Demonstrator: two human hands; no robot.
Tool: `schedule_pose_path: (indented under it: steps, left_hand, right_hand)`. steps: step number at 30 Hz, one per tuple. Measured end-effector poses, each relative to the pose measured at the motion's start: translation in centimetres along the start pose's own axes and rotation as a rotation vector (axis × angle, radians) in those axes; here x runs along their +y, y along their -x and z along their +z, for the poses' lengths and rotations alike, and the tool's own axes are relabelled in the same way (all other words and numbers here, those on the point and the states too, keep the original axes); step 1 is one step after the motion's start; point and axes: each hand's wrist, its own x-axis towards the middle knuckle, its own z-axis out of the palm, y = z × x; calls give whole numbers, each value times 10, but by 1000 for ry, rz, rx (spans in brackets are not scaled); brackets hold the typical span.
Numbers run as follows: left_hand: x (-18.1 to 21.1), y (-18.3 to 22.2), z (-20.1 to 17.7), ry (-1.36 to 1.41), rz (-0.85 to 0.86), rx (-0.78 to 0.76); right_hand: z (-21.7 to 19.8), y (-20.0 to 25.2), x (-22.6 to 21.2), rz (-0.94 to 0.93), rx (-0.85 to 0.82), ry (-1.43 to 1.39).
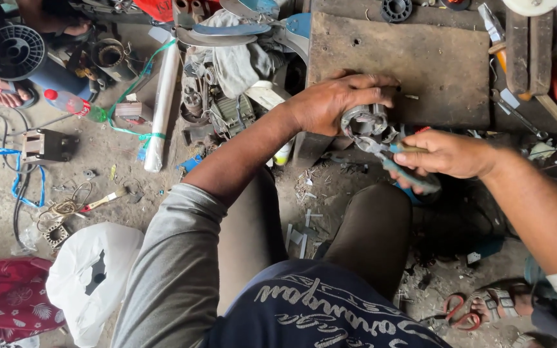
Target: Disassembling a motor stator by removing copper wire windings using pliers in a workshop environment.
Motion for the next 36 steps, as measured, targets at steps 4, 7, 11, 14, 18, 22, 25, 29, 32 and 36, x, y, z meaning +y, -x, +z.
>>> schedule_pose_path:
  steps: [4, 7, 11, 14, 18, 22, 25, 29, 32, 36]
  left_hand:
    - [0, 0, 0, -60, 24, -17]
    - [9, 4, -9, 48, 37, 16]
    - [10, 6, -15, 204, 44, 76]
    - [8, 2, -15, 295, -28, 113]
    - [-21, 0, 10, 357, -69, 141]
    - [-9, -2, 0, 342, -77, 139]
    - [-3, -2, -4, 320, -126, 131]
    - [-7, -2, 3, 315, -172, 129]
    - [-17, -1, 12, 312, -178, 134]
    - [-24, -1, 21, 277, -201, 124]
  right_hand:
    - [14, -4, 13, -263, -106, -289]
    - [42, -17, 56, -364, -92, -601]
    - [86, -40, 94, -546, -57, -1055]
    - [111, -46, 46, -741, 104, -884]
    - [107, -38, 30, -829, 557, -357]
    - [102, -30, 42, -669, 796, 12]
    - [100, -18, 45, -629, 702, -11]
    - [93, 19, 44, -582, 678, -228]
    - [39, 25, 59, -279, 1146, 334]
    - [24, 30, -3, -561, 1381, 890]
